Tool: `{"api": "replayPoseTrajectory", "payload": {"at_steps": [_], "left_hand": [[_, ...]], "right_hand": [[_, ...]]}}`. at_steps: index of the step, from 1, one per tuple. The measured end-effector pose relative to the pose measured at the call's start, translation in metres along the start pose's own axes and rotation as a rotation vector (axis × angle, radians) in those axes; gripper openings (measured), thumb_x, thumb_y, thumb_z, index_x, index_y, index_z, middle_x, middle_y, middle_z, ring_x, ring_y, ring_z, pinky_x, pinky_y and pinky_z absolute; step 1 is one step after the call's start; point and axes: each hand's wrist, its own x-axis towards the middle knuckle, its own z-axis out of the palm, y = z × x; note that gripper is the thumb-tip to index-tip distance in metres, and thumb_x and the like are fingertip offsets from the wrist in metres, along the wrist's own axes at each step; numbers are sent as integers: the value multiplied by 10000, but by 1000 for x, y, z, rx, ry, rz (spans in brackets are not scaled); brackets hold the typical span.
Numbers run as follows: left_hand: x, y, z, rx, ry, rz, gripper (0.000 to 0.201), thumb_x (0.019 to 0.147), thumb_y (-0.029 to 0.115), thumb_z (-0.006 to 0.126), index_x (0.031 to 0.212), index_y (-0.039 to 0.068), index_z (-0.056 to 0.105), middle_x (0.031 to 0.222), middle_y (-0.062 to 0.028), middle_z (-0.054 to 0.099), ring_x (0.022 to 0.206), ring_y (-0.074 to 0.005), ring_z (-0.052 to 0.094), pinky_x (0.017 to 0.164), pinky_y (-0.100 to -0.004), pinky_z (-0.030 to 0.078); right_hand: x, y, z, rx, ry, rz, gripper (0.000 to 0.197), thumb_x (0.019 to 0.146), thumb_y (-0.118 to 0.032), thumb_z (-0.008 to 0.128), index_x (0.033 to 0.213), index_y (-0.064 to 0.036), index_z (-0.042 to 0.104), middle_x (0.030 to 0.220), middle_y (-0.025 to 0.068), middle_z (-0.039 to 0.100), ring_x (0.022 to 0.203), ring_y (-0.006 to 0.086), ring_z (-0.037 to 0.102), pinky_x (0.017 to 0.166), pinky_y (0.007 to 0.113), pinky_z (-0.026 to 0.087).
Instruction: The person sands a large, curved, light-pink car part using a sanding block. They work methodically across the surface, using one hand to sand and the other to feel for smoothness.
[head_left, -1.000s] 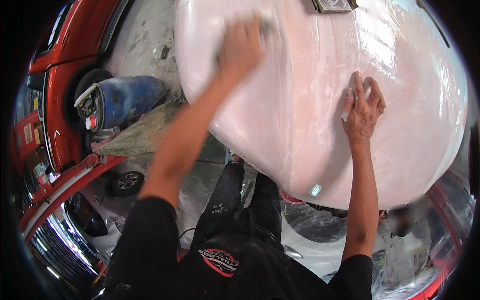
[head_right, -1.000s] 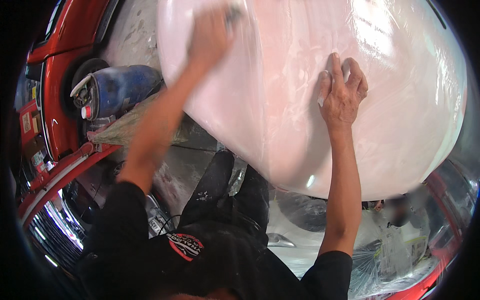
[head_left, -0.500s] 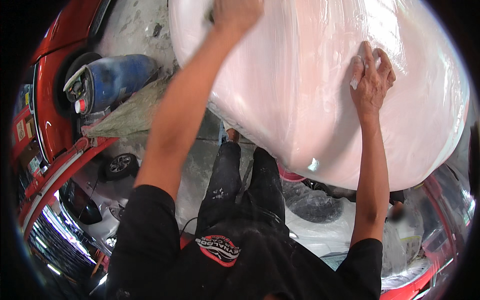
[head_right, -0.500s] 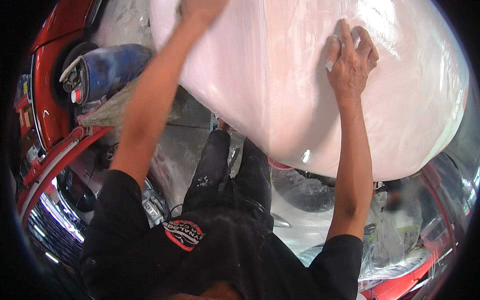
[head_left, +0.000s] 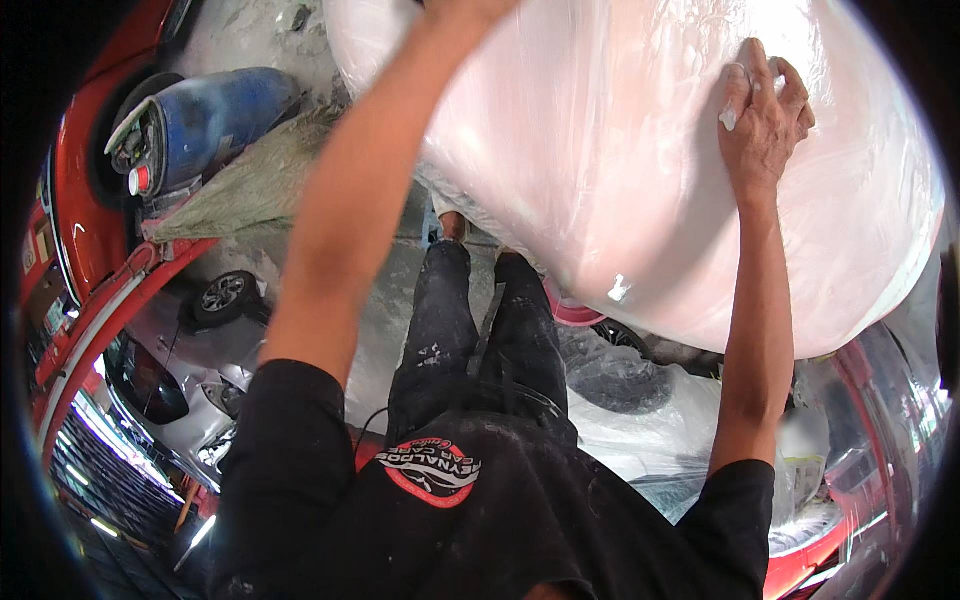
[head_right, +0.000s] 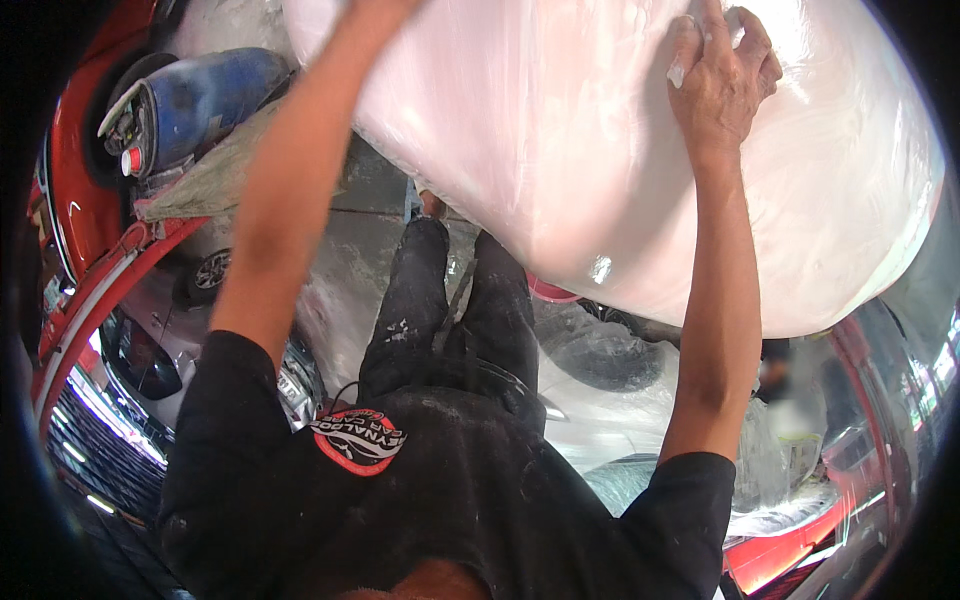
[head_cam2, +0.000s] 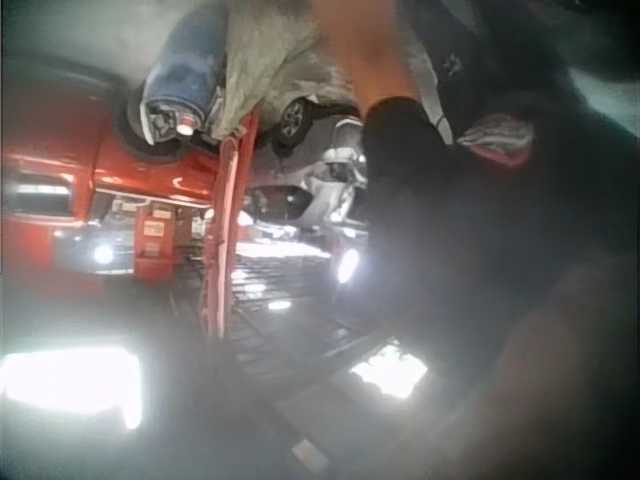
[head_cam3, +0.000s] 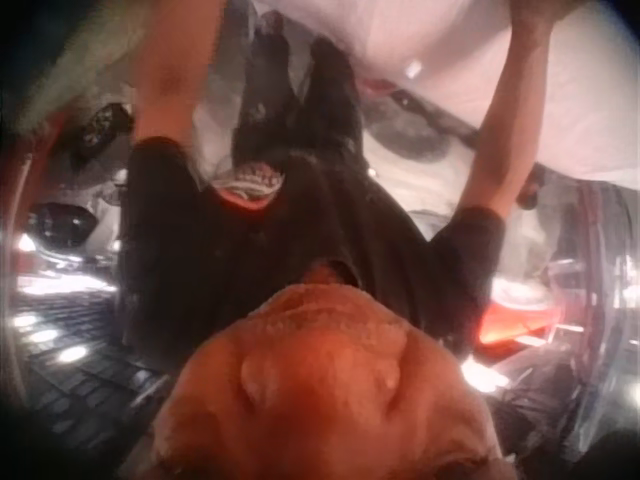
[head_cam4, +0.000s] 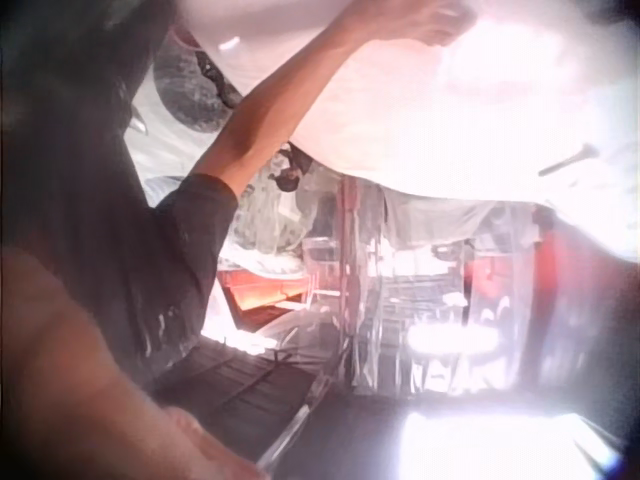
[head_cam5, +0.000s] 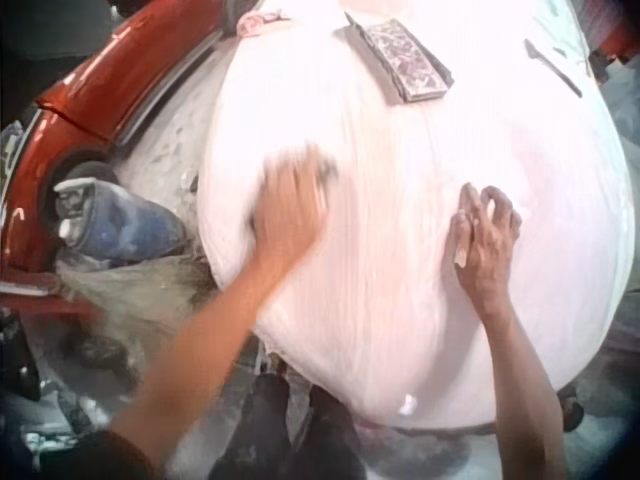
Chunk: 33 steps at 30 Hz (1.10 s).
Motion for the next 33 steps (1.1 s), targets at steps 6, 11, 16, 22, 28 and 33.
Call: {"api": "replayPoseTrajectory", "payload": {"at_steps": [6, 11, 16, 22, 28, 33], "left_hand": [[-259, 115, -87, -317, -210, 21, 401, 961, 175, 654, 1356, 132, 600, 1431, -256, 565, 1194, -389, 601, 951, -471, 517], [-135, 46, -67, -220, -217, 11, 465, 886, 186, 724, 1340, 134, 641, 1320, -193, 629, 1064, -320, 624, 892, -419, 553], [-96, 35, -58, -67, -123, -191, 396, 933, 213, 665, 1314, 109, 636, 1286, -198, 628, 1037, -335, 608, 852, -435, 533], [-196, 33, -68, -136, -109, 19, 542, 917, 227, 720, 1418, 99, 559, 1389, -248, 577, 1225, -448, 572, 1069, -535, 475], [-81, -98, -42, -58, 121, -232, 608, 844, 185, 767, 1401, 56, 560, 1198, -195, 632, 1047, -388, 586, 881, -508, 504], [-167, -39, -54, -139, 131, -256, 656, 873, 189, 756, 1465, 35, 519, 1258, -239, 616, 1082, -416, 580, 910, -532, 497]], "right_hand": [[-1, 1, -5, -30, -25, 26, 427, 1032, -353, 612, 1440, -229, 638, 1397, 119, 584, 1355, 274, 481, 1122, 520, 328], [-4, 14, -13, -42, -47, -12, 461, 1026, -326, 619, 1474, -219, 594, 1364, 118, 571, 1360, 285, 458, 1113, 547, 327], [-5, 4, -13, -18, -72, 12, 454, 1042, -293, 603, 1484, -187, 587, 1380, 153, 550, 1378, 272, 448, 1143, 511, 311], [2, -4, -22, 0, -104, 60, 450, 1057, -303, 562, 1483, -160, 593, 1432, 165, 499, 1380, 272, 450, 1153, 512, 300], [3, -3, -22, 5, -131, 68, 453, 1065, -292, 535, 1484, -129, 590, 1431, 174, 500, 1387, 281, 448, 1158, 507, 284], [5, -10, -27, 3, -158, 92, 453, 1059, -268, 543, 1483, -116, 592, 1439, 191, 501, 1402, 283, 438, 1150, 506, 288]]}}
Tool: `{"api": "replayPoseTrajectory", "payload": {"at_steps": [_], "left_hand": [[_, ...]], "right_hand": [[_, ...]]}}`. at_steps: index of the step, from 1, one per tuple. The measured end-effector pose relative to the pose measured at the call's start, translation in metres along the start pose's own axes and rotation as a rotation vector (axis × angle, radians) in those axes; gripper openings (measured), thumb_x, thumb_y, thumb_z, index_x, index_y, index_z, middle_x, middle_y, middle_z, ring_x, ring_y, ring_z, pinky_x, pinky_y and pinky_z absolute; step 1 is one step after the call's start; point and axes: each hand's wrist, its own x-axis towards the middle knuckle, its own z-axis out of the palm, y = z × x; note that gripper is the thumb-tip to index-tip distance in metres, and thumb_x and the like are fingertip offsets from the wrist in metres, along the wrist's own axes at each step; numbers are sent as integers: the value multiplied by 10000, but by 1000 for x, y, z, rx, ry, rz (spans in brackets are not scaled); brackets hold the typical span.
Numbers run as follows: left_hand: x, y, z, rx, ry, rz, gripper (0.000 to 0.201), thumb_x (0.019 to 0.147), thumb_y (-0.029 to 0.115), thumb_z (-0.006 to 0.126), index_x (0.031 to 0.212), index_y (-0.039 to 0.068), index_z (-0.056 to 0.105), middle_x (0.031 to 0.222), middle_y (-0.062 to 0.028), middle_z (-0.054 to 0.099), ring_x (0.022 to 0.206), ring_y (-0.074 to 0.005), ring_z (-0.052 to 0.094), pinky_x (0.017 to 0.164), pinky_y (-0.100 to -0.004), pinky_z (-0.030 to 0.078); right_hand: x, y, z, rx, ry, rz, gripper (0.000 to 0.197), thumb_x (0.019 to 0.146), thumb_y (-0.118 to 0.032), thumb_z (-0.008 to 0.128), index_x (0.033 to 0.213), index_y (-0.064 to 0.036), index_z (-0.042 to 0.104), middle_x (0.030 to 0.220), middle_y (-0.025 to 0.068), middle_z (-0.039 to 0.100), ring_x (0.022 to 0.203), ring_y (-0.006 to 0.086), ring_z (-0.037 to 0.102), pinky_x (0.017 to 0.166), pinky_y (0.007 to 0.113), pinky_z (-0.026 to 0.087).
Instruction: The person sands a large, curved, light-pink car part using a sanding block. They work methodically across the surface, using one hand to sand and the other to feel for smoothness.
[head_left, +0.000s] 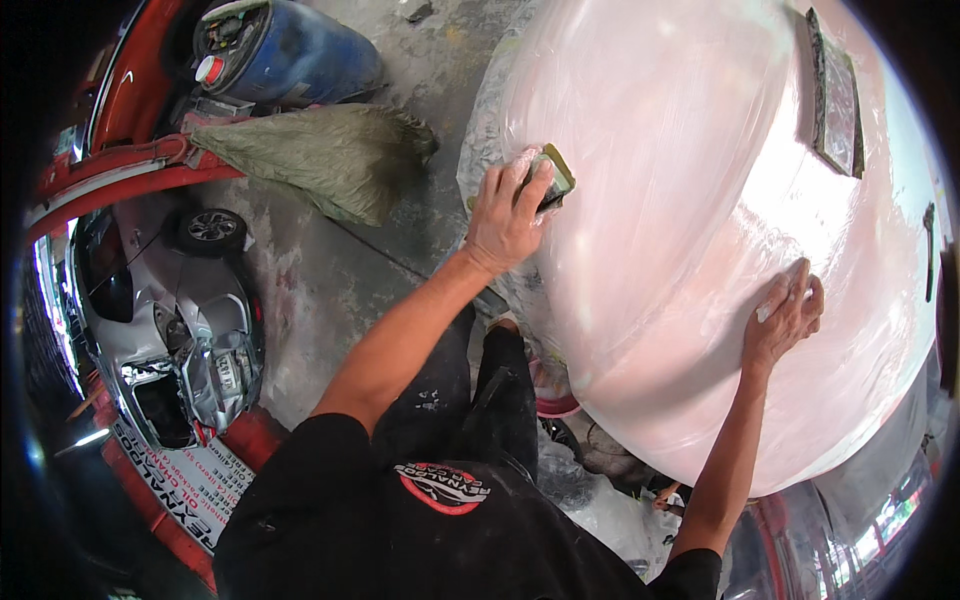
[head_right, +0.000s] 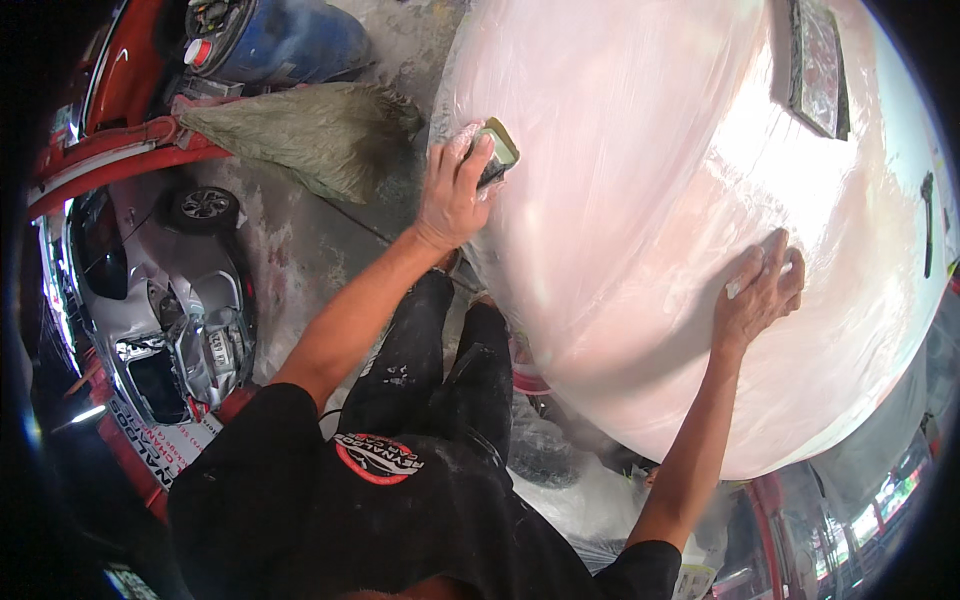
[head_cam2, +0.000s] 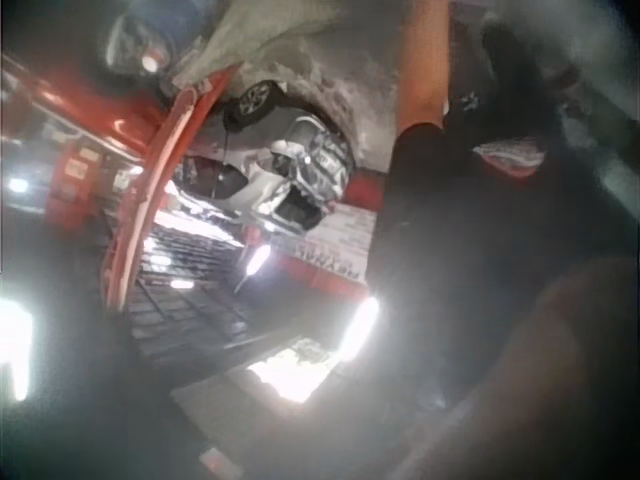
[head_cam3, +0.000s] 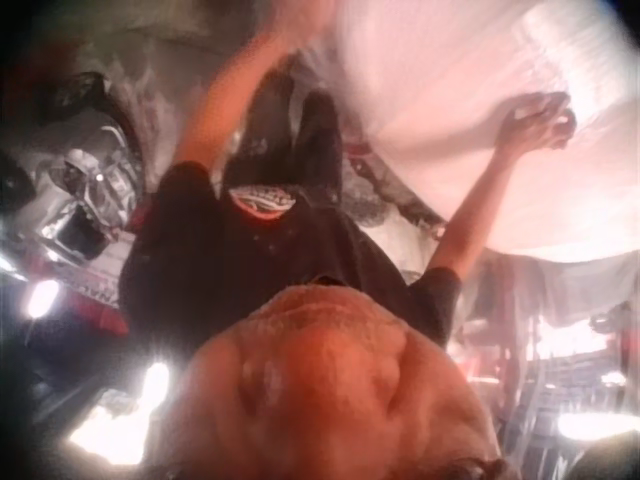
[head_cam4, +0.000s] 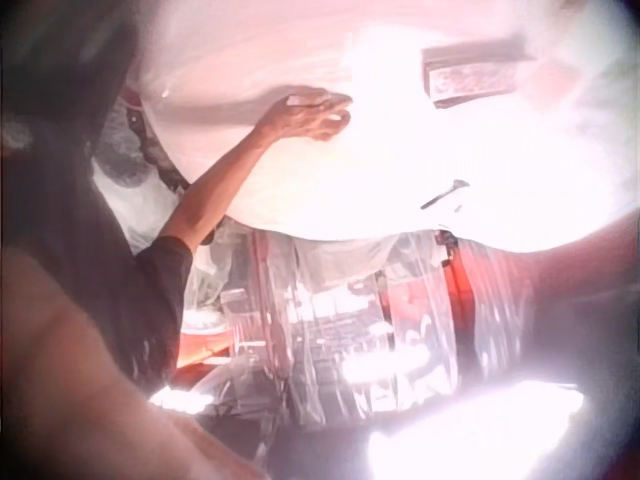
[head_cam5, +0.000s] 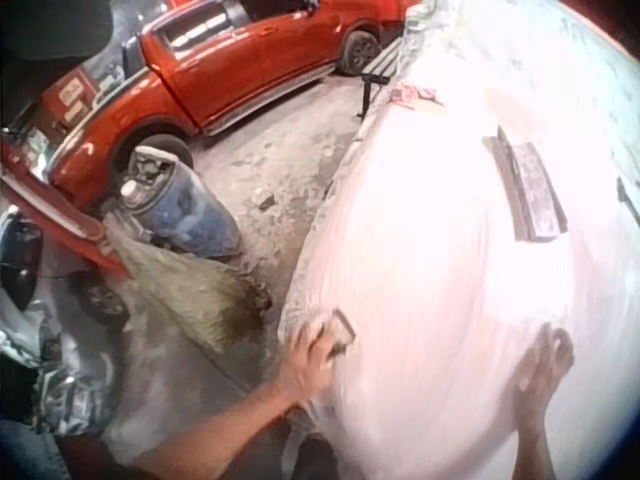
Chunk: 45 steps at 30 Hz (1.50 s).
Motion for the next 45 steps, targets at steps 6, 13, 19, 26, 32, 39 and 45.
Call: {"api": "replayPoseTrajectory", "payload": {"at_steps": [6, 13, 19, 26, 32, 39, 45], "left_hand": [[122, -94, 28, -173, 3, -95, 609, 881, 232, 766, 1427, 67, 553, 1208, -204, 650, 1152, -421, 581, 971, -521, 489], [31, -50, 6, -242, 25, -12, 573, 954, 274, 694, 1465, 70, 533, 1297, -220, 601, 1146, -416, 588, 1019, -508, 472], [136, -125, 37, -365, 28, -109, 533, 923, 296, 737, 1358, 28, 585, 1236, -220, 668, 1184, -414, 601, 1023, -487, 480], [22, -54, -4, -324, 11, -151, 630, 906, 231, 780, 1462, 79, 526, 1364, -242, 561, 1203, -442, 559, 1037, -555, 455], [129, -129, 46, -368, 162, -167, 462, 922, 149, 675, 1335, -32, 577, 1179, -232, 662, 1061, -418, 624, 916, -496, 509], [89, -93, 26, -317, -12, -208, 607, 894, 211, 768, 1432, 40, 544, 1364, -210, 618, 1258, -409, 571, 1081, -516, 439], [219, -152, 78, -331, 46, -132, 559, 914, 269, 728, 1404, 44, 581, 1346, -201, 628, 1197, -407, 589, 1048, -509, 460]], "right_hand": [[1, 1, 4, -11, 23, -6, 473, 1063, -285, 501, 1505, -133, 576, 1437, 185, 526, 1380, 294, 446, 1130, 493, 301], [-2, 18, 1, -181, -42, -122, 499, 1048, -269, 502, 1512, -96, 563, 1421, 184, 547, 1362, 286, 452, 1115, 491, 309], [1, 4, 7, -48, 40, -72, 490, 1037, -258, 505, 1430, 15, 609, 1485, 90, 609, 1347, 323, 448, 1117, 485, 304], [-1, 10, 2, -105, -10, -83, 530, 1058, -300, 472, 1541, -91, 531, 1430, 188, 554, 1364, 327, 440, 1121, 504, 298], [3, -2, -2, -31, -51, -42, 531, 1053, -277, 468, 1513, -21, 540, 1461, 238, 480, 1384, 325, 406, 1139, 498, 272], [1, 5, -4, -64, -45, 4, 521, 1058, -276, 456, 1513, -38, 546, 1464, 226, 480, 1397, 331, 406, 1142, 490, 274], [6, -10, 4, -10, -44, 2, 504, 1048, -238, 478, 1504, -35, 555, 1461, 234, 494, 1391, 341, 425, 1142, 475, 282]]}}
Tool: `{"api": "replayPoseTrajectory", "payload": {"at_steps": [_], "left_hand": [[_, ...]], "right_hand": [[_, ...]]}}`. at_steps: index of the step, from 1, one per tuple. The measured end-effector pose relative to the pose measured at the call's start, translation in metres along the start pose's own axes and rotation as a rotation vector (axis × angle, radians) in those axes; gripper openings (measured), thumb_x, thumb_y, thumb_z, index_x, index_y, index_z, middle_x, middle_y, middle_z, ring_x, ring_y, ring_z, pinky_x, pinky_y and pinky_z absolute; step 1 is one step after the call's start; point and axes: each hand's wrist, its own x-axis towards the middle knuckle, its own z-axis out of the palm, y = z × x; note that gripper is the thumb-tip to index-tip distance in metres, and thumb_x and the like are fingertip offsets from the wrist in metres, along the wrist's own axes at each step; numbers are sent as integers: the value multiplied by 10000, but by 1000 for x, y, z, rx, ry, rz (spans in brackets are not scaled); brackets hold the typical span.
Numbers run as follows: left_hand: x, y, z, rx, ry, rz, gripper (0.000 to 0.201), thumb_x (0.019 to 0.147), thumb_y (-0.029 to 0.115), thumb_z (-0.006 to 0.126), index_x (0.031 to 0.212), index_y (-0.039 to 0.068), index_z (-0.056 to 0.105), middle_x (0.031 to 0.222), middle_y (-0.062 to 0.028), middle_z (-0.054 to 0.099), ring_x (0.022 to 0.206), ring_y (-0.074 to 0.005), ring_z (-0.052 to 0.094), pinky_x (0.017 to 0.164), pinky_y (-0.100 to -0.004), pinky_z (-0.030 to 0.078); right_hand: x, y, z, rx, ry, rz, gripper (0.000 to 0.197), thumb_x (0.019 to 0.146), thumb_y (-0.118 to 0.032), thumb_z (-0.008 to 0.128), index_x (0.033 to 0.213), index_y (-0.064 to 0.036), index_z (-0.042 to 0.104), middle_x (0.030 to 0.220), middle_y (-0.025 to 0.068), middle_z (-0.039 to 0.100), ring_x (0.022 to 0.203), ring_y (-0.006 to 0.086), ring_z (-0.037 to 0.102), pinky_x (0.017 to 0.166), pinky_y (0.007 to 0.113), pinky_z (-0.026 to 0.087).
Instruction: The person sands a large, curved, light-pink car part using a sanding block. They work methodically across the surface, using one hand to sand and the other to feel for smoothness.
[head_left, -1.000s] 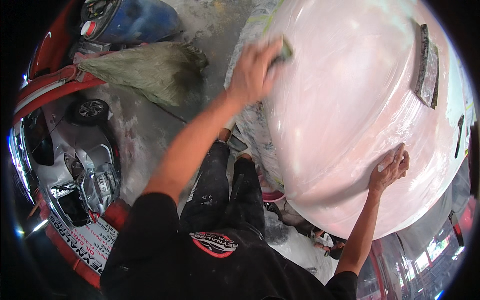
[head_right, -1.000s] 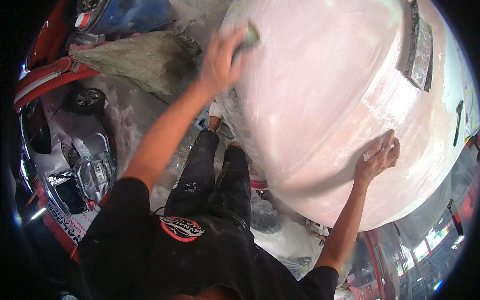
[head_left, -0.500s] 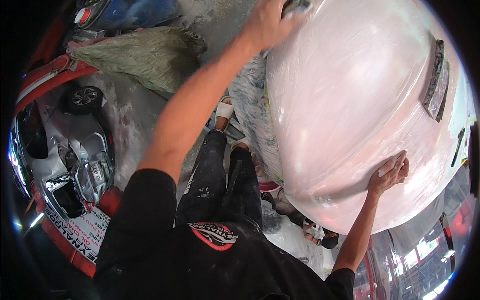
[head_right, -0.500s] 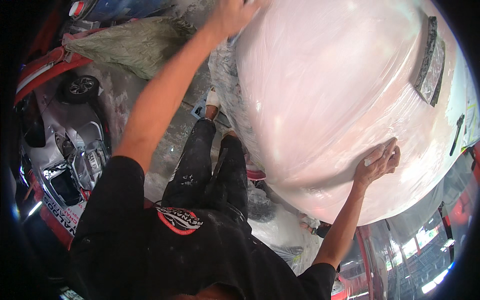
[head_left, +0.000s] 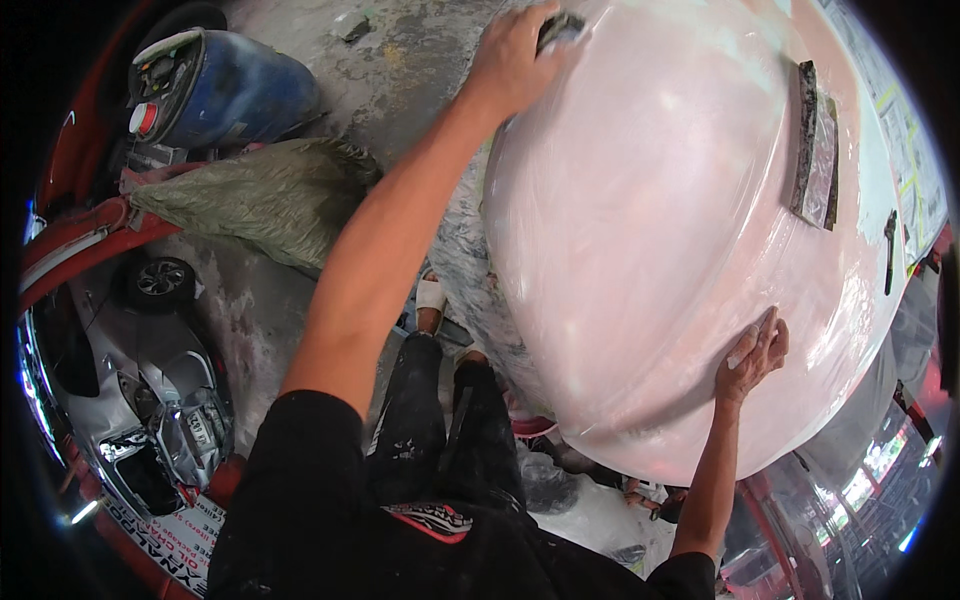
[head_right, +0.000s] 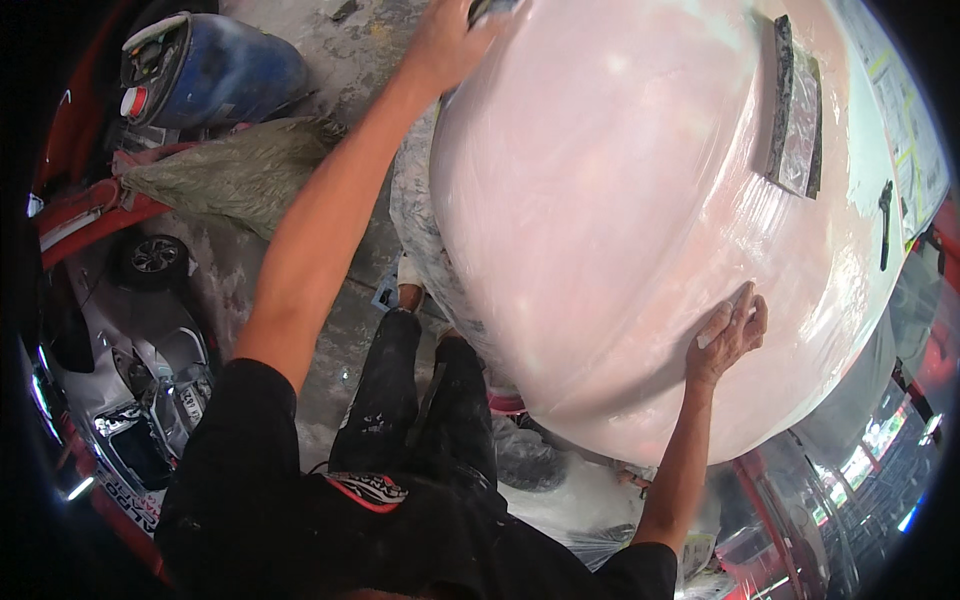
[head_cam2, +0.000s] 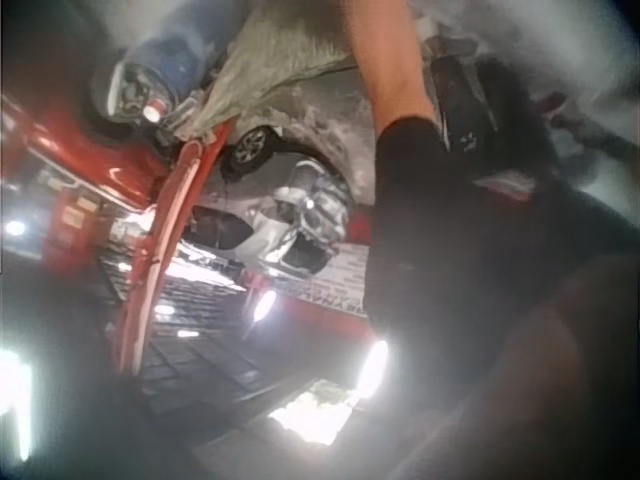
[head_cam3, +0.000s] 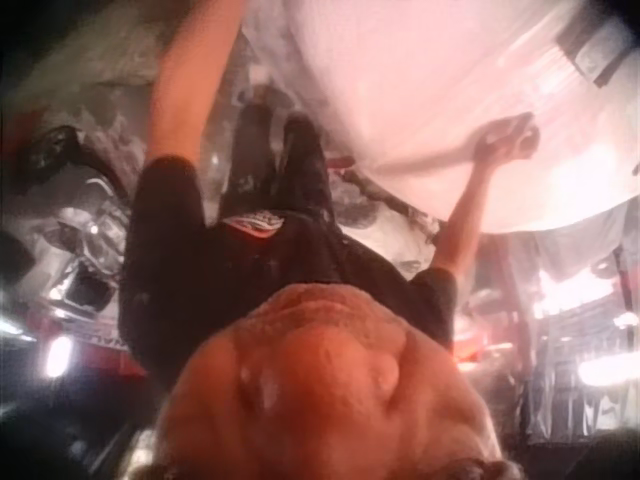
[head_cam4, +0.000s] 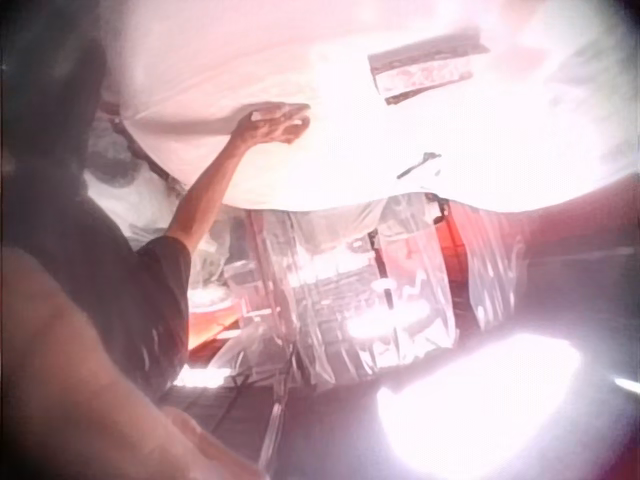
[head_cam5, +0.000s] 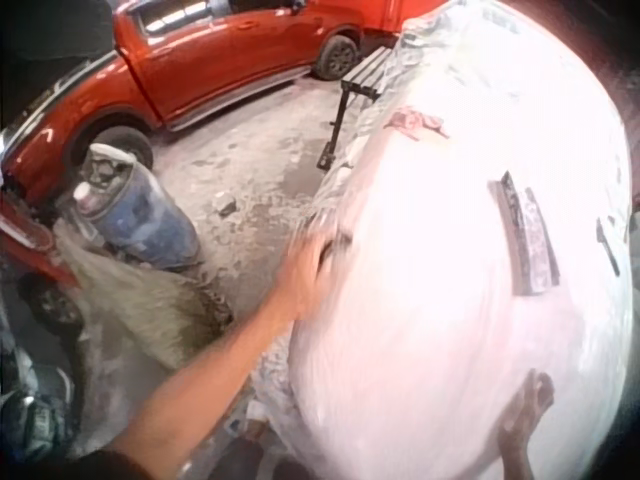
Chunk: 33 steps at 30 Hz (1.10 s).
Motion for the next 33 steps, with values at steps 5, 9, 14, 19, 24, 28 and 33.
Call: {"api": "replayPoseTrajectory", "payload": {"at_steps": [5, 9, 14, 19, 24, 28, 33], "left_hand": [[-124, 69, -58, 83, -295, 160, 549, 912, 238, 750, 1406, 61, 588, 1399, -183, 611, 1196, -405, 600, 1028, -502, 496], [-21, 39, -23, 150, -244, 325, 555, 905, 217, 739, 1414, 64, 580, 1279, -179, 665, 1120, -403, 614, 1023, -497, 501], [49, 26, 5, 211, -130, 289, 574, 890, 219, 759, 1410, 57, 578, 1279, -196, 665, 1161, -400, 612, 1044, -498, 493], [-66, 75, -39, 173, -359, 324, 596, 875, 192, 769, 1422, 65, 570, 1227, -204, 682, 1156, -392, 613, 1034, -512, 495], [79, 28, 19, 214, -212, 294, 509, 893, 161, 728, 1366, 33, 589, 1269, -208, 670, 1162, -403, 613, 1032, -506, 486], [49, 41, 16, 267, -259, 325, 539, 891, 180, 747, 1393, 62, 593, 1287, -164, 693, 1179, -359, 625, 1053, -493, 490], [-29, 59, -30, 79, -381, 516, 523, 906, 181, 740, 1392, 50, 599, 1273, -178, 696, 1185, -352, 627, 1056, -509, 462]], "right_hand": [[-7, 4, -14, -17, 22, 22, 489, 1042, -203, 488, 1485, -10, 565, 1451, 239, 522, 1403, 339, 423, 1148, 472, 283], [-5, 1, -15, -7, 9, 29, 490, 1052, -227, 466, 1494, -39, 565, 1490, 228, 490, 1411, 331, 416, 1163, 474, 277], [-2, -5, -8, 7, -11, 63, 495, 1046, -225, 472, 1500, -49, 562, 1504, 223, 478, 1416, 327, 411, 1166, 468, 282], [-9, 9, -16, -40, 0, 47, 495, 1037, -207, 488, 1503, -58, 562, 1489, 220, 493, 1414, 328, 411, 1164, 463, 287], [2, -11, -5, -5, 8, 48, 495, 1012, -175, 519, 1485, -40, 573, 1452, 209, 537, 1412, 319, 426, 1161, 459, 282], [-3, 0, -8, 11, 2, 56, 492, 1030, -193, 511, 1504, -70, 565, 1490, 210, 485, 1402, 319, 423, 1146, 456, 288], [-8, 4, -14, -32, -6, 60, 494, 1027, -186, 515, 1504, -70, 563, 1476, 211, 496, 1396, 316, 428, 1147, 452, 286]]}}
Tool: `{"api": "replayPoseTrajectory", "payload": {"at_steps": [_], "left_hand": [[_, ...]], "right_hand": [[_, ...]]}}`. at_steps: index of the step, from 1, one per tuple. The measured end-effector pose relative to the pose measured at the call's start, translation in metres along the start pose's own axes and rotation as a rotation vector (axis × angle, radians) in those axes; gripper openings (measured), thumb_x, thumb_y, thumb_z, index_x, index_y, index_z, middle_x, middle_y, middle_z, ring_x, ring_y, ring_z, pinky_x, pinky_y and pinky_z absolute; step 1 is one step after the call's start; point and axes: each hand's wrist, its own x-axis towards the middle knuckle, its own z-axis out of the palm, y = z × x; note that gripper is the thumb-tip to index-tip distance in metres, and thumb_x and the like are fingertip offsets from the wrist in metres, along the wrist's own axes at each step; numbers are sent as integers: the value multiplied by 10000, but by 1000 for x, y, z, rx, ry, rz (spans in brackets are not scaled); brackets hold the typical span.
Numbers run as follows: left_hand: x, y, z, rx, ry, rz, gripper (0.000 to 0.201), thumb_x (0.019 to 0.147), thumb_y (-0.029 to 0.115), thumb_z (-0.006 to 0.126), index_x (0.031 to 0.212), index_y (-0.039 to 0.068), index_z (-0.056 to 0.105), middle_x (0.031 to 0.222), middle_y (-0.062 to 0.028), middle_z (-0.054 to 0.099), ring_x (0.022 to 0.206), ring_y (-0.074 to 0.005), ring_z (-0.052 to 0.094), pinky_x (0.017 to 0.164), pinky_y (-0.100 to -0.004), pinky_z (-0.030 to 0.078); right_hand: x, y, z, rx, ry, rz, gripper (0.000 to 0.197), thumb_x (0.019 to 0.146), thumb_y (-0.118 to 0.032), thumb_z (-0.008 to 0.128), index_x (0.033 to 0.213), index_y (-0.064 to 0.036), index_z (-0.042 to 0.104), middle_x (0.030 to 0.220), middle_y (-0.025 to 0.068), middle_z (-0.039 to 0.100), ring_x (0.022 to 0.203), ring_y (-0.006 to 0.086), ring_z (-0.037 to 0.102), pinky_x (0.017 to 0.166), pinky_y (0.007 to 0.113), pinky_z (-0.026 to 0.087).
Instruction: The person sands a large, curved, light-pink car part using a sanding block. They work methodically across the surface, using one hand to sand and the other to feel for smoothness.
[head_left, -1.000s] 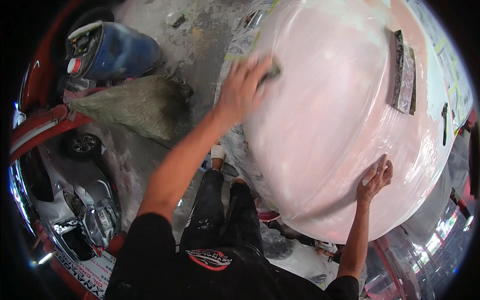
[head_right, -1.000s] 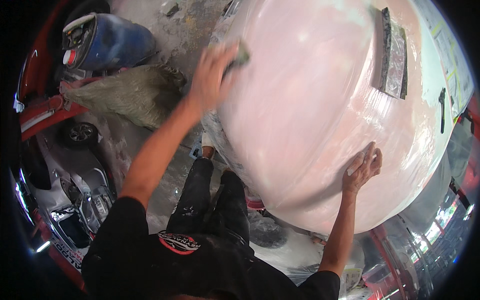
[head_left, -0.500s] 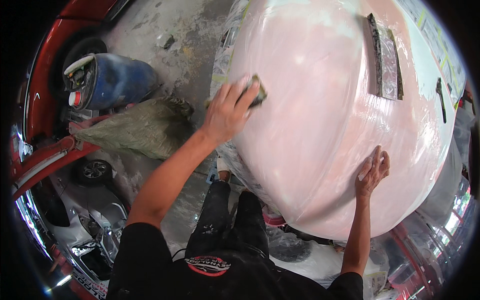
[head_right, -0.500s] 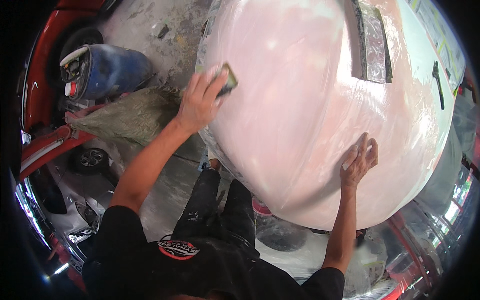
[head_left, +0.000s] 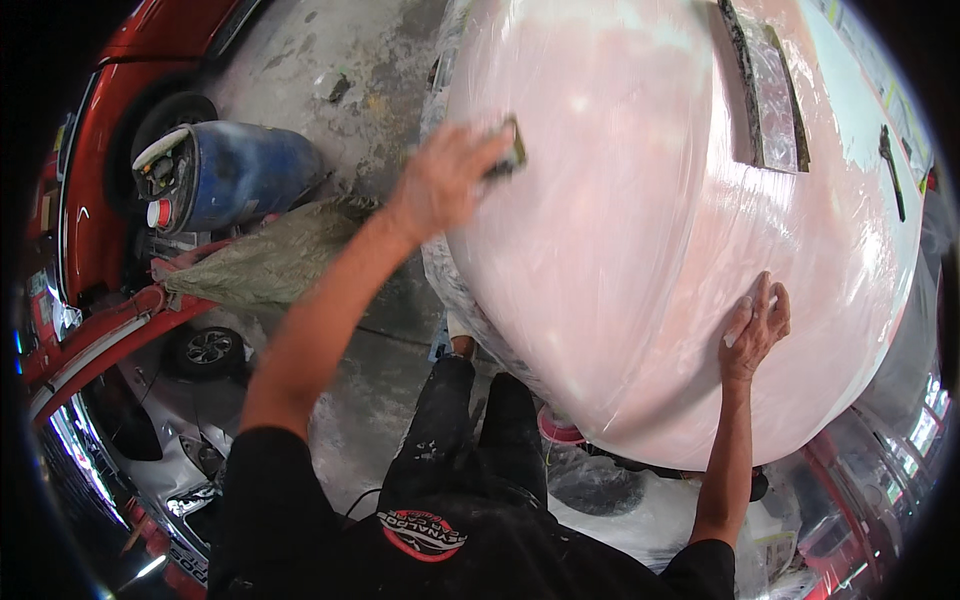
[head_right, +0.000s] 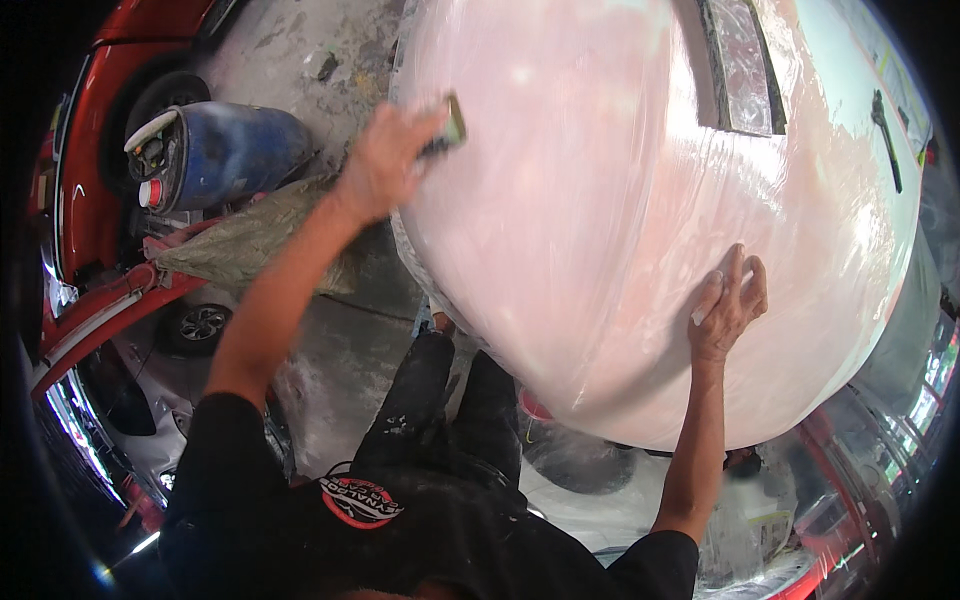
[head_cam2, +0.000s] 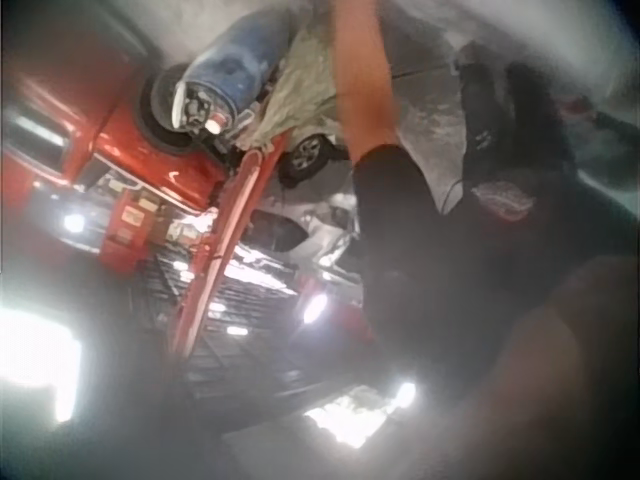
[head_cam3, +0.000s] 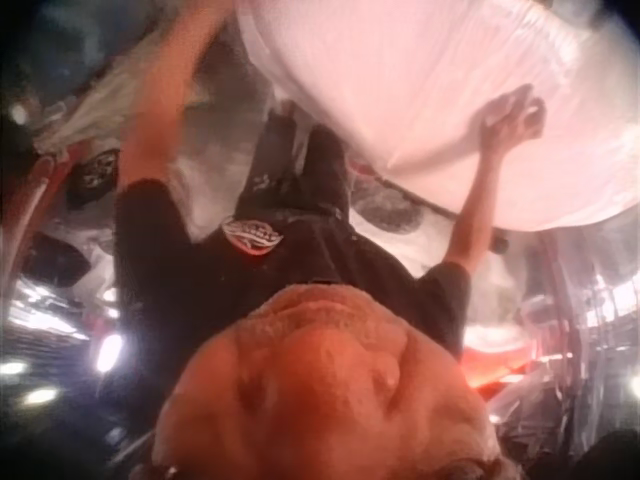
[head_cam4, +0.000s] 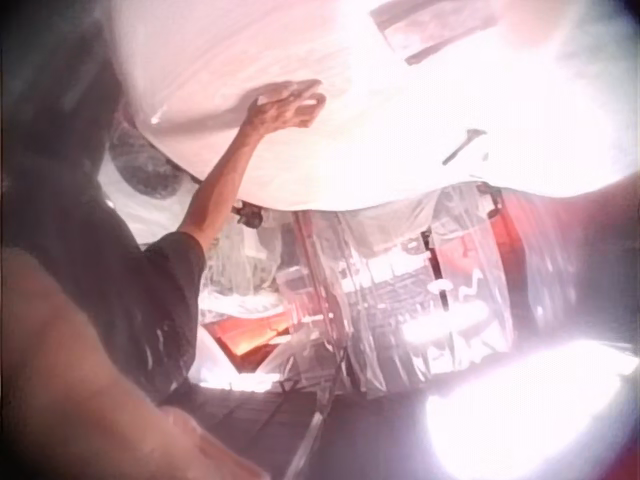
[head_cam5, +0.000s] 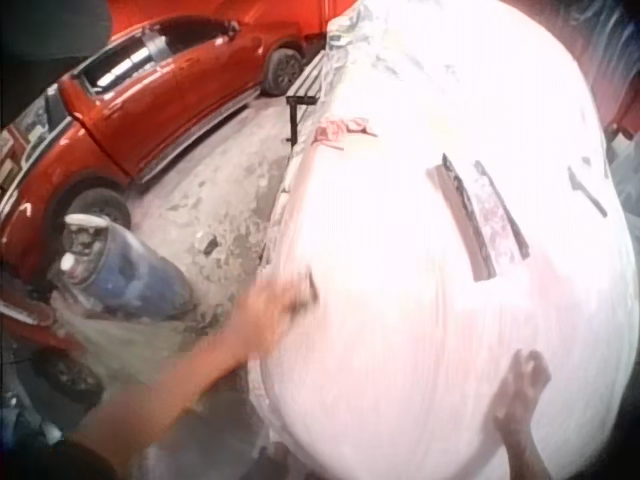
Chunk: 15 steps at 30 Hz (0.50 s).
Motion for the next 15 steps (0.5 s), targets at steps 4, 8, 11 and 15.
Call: {"api": "replayPoseTrajectory", "payload": {"at_steps": [4, 8, 11, 15], "left_hand": [[103, -99, 13, 108, 103, -148, 483, 911, 143, 713, 1362, 19, 593, 1262, -217, 673, 1166, -394, 615, 1048, -499, 463], [80, -73, 14, 158, 94, -184, 518, 907, 160, 735, 1398, 56, 603, 1280, -171, 698, 1168, -350, 637, 1053, -487, 465], [17, -24, 11, 69, 41, -102, 494, 930, 203, 713, 1392, 65, 607, 1290, -162, 698, 1209, -355, 626, 1064, -494, 457], [59, -67, 8, 110, 70, -126, 490, 917, 181, 723, 1380, 66, 609, 1306, -152, 696, 1209, -360, 626, 1067, -486, 457]], "right_hand": [[9, -16, 3, 64, 48, -29, 491, 997, -158, 543, 1467, -23, 590, 1424, 194, 570, 1404, 297, 438, 1157, 443, 268], [5, -8, 6, 62, 39, -2, 494, 999, -170, 543, 1470, -26, 588, 1420, 199, 573, 1401, 303, 443, 1160, 449, 267], [1, 2, 1, 19, 24, 10, 500, 1000, -176, 541, 1476, -29, 582, 1422, 203, 572, 1405, 313, 438, 1161, 452, 268], [7, -8, 5, 38, 20, -24, 510, 997, -175, 539, 1487, -36, 573, 1416, 201, 573, 1411, 306, 431, 1160, 447, 264]]}}
